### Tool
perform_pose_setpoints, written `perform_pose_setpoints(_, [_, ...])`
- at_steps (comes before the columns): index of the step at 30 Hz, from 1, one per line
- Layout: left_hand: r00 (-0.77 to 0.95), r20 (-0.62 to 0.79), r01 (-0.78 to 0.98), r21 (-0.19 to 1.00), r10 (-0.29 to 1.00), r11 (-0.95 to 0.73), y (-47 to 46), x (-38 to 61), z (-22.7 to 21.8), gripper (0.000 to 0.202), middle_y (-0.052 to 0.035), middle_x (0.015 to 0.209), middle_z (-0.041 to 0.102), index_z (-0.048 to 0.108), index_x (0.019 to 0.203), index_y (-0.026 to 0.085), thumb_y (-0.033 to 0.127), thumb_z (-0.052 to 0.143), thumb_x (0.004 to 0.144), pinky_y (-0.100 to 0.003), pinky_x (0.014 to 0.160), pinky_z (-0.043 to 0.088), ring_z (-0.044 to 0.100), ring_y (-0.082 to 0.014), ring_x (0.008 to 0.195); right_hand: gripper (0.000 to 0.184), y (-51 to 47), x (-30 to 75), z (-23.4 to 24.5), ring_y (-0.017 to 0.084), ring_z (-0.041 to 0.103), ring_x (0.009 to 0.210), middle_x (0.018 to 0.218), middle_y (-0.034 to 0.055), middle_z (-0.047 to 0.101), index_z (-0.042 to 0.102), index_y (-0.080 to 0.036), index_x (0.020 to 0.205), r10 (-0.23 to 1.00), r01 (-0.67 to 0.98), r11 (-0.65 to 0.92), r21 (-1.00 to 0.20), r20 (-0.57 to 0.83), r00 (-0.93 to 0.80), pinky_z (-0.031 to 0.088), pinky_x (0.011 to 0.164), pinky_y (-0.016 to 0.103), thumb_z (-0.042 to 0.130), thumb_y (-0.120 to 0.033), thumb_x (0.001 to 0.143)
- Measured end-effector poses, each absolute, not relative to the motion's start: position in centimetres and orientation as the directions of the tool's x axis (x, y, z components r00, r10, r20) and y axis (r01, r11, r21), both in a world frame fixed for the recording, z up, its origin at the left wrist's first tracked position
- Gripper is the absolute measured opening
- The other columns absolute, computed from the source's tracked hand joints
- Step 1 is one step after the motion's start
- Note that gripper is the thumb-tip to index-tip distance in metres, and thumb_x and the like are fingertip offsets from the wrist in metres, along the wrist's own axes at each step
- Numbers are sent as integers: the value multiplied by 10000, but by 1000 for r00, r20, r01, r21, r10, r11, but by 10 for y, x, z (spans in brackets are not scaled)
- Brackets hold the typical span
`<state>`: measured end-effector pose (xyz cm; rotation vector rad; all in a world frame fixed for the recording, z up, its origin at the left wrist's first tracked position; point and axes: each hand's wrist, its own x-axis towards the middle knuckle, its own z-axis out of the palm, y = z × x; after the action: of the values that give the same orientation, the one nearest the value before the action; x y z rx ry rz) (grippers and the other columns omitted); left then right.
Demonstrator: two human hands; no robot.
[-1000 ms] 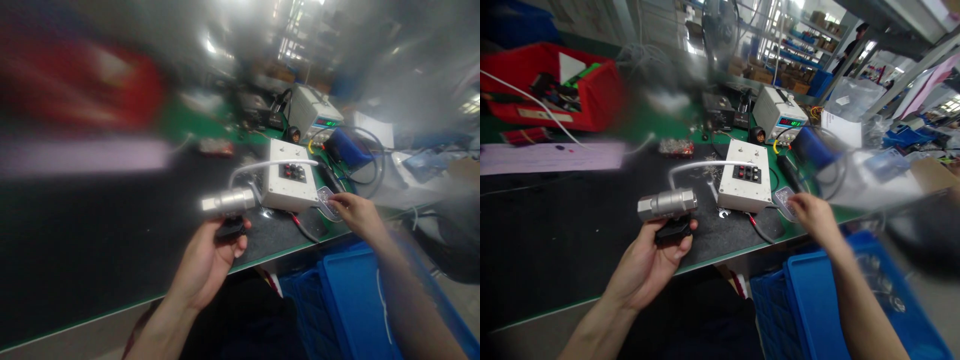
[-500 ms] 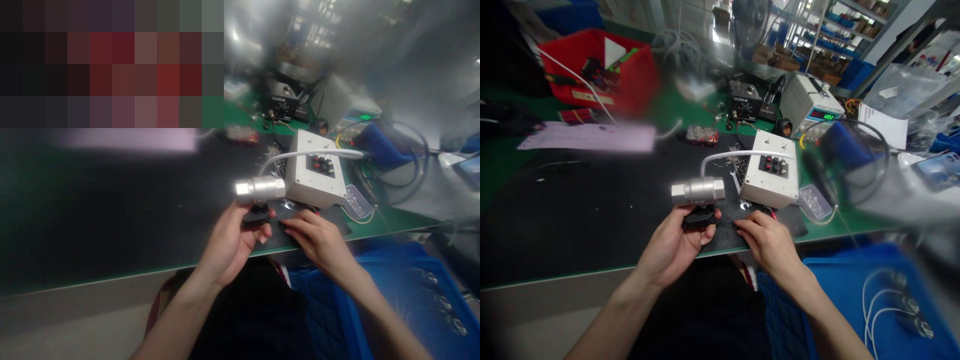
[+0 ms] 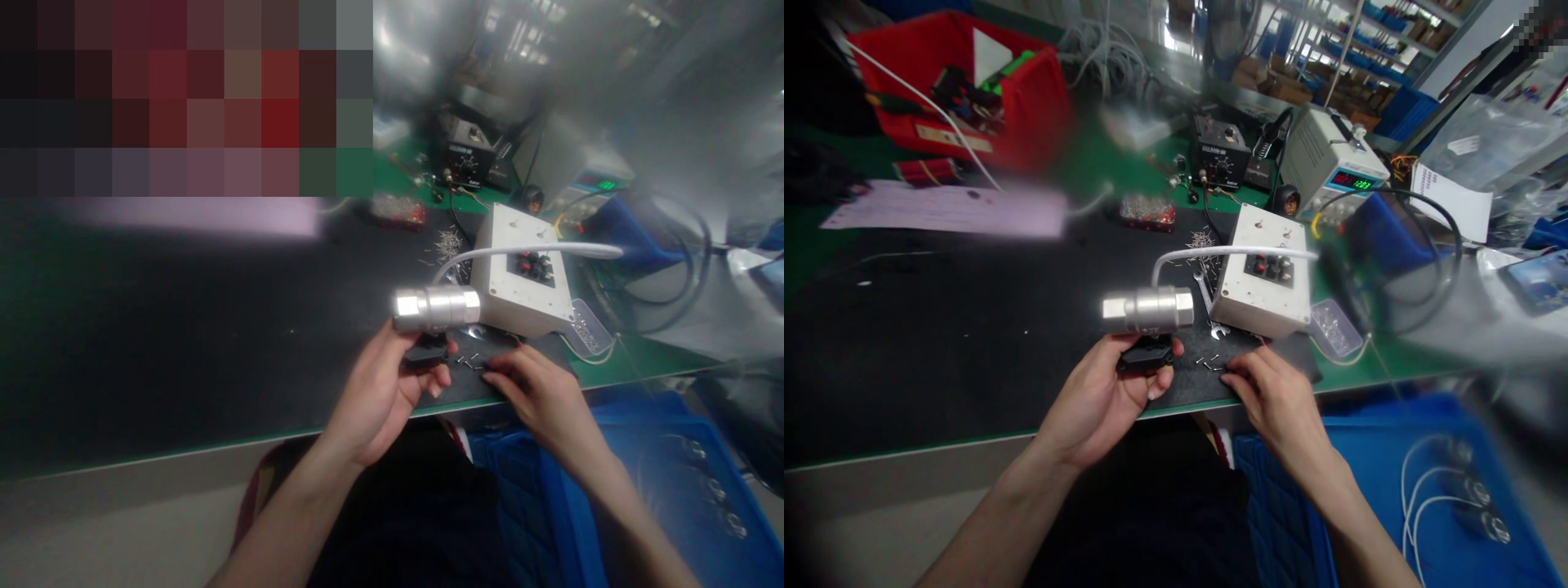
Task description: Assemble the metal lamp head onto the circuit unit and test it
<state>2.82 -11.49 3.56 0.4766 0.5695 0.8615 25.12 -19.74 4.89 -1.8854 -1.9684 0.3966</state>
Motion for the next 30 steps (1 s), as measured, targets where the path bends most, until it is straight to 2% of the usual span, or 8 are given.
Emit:
perform_pose_setpoints(3, [513,-260,-573,606,818,551,-114,29,36,299,-166,1032,700,631,1188,128,381,598,1033,-242,593,503,652,-176,688,136,-202,254,48,179,632,884,975,42,651,694,-200,1001,999,890,45,-453,47,-27,472,765,293,603,-289,1049])
perform_pose_setpoints(7, [514,-251,-563,622,820,544,-115,30,36,328,-165,1047,696,613,1187,127,419,593,1038,-244,597,493,648,-175,695,128,-204,258,47,181,642,945,1039,32,648,690,-236,1087,998,888,62,-455,20,-59,483,801,293,568,-262,1059])
perform_pose_setpoints(13, [535,-218,-542,653,816,530,-116,29,35,355,-162,1058,693,588,1214,138,445,598,1036,-243,619,492,651,-171,709,149,-201,262,47,190,649,869,1010,44,652,670,-211,1039,995,913,65,-404,-37,-87,491,761,315,534,-269,1061])
perform_pose_setpoints(16, [537,-202,-541,662,819,519,-117,28,35,351,-156,1047,696,575,1221,151,449,597,1036,-235,614,482,657,-171,712,162,-201,254,53,191,654,832,974,46,670,671,-201,1029,999,894,53,-445,37,-41,500,717,304,561,-318,1053])
perform_pose_setpoints(20, [541,-186,-553,656,821,513,-119,28,35,332,-141,1046,693,582,1215,167,447,598,1036,-234,618,477,666,-170,719,171,-201,222,76,152,665,733,938,19,707,708,-220,1068,982,721,14,-693,146,122,514,620,240,654,-374,1017])
perform_pose_setpoints(23, [524,-161,-574,659,837,486,-121,29,37,311,-124,1059,689,584,1204,178,435,614,1030,-248,629,483,670,-171,727,138,-197,192,88,156,688,759,942,15,722,735,-228,1052,952,592,66,-803,229,205,536,625,226,708,-345,984])
perform_pose_setpoints(26, [504,-151,-593,656,850,468,-122,30,39,277,-108,1062,687,586,1185,182,402,631,1023,-260,641,496,675,-184,765,86,-190,168,86,173,697,847,1007,28,726,750,-235,1038,918,580,144,-802,327,224,546,652,243,708,-276,977])
perform_pose_setpoints(30, [467,-155,-595,673,870,439,-121,33,41,242,-84,1167,664,607,1218,213,345,645,1020,-245,672,506,666,-191,884,97,-181,157,73,156,672,804,1038,27,722,743,-239,1055,853,680,228,-697,480,206,543,660,267,696,-209,976])
